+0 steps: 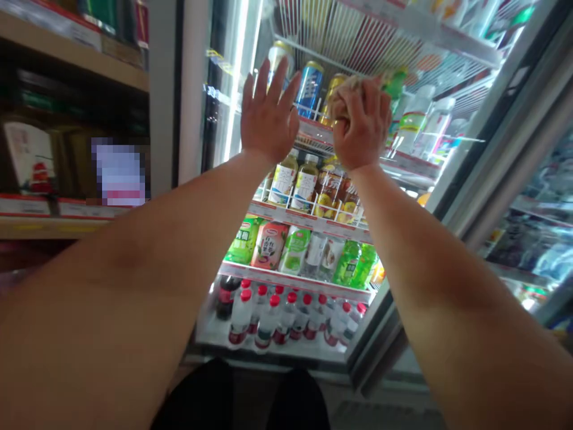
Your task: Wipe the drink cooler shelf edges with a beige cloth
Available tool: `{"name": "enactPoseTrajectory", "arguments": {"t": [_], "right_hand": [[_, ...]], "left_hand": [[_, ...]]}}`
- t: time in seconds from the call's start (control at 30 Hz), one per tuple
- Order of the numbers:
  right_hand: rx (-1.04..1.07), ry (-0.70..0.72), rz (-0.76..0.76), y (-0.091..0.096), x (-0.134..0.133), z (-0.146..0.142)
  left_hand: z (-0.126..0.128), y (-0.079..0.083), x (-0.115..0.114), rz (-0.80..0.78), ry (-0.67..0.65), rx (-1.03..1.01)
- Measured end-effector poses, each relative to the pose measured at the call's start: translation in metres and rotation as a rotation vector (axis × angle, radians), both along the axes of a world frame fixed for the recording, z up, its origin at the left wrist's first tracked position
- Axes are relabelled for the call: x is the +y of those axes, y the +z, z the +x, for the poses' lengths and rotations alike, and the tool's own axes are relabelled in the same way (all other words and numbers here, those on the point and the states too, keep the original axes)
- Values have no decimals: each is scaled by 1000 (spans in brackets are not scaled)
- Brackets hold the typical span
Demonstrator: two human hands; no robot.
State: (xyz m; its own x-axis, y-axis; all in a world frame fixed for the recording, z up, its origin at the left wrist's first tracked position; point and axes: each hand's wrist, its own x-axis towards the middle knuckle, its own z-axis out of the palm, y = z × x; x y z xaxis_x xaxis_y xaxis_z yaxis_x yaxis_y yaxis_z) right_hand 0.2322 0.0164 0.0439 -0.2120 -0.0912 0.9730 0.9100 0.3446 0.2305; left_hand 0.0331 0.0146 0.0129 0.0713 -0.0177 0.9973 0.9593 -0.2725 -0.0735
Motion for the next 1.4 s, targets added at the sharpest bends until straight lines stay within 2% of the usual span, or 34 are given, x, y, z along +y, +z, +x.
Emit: {"name": "enactPoseTrajectory", "arguments": {"t": [0.1, 0.2, 0.27, 0.43, 0.57, 0.63, 0.73, 0.83, 0.97, 1.17, 1.33, 1.4], "right_hand": [[-11, -17, 18, -2, -1, 0], [212, 67, 74, 2, 3, 0], [288, 112, 84, 3, 4, -1], [140, 99, -1, 1, -1, -2], [263, 36, -57, 0, -2, -4], [329, 87, -38, 0, -2, -4], [262, 145, 5, 0, 0, -4], [210, 89, 36, 1, 3, -2], [341, 41, 82, 2, 6, 0], [22, 54, 7, -6, -5, -2], [309, 44, 50, -5, -3, -4], [265, 37, 9, -6, -4, -3]], "left_hand": [[-1, 1, 1, -15, 6, -8], [-2, -1, -2, -55, 12, -21], [-1, -3, -5, -71, -2, -38], [0, -9, -15, -43, -5, -6], [-2, -9, -15, -41, -11, -2], [-3, -8, -13, -81, -42, -23], [-4, -8, -9, -76, -36, -26], [-5, -10, -5, 9, 22, 7], [-6, -11, -1, 27, 45, 31], [-6, -9, -1, -5, 16, 8], [-6, -10, -1, 3, -16, -2], [-6, -10, 1, 3, -11, -1]]}}
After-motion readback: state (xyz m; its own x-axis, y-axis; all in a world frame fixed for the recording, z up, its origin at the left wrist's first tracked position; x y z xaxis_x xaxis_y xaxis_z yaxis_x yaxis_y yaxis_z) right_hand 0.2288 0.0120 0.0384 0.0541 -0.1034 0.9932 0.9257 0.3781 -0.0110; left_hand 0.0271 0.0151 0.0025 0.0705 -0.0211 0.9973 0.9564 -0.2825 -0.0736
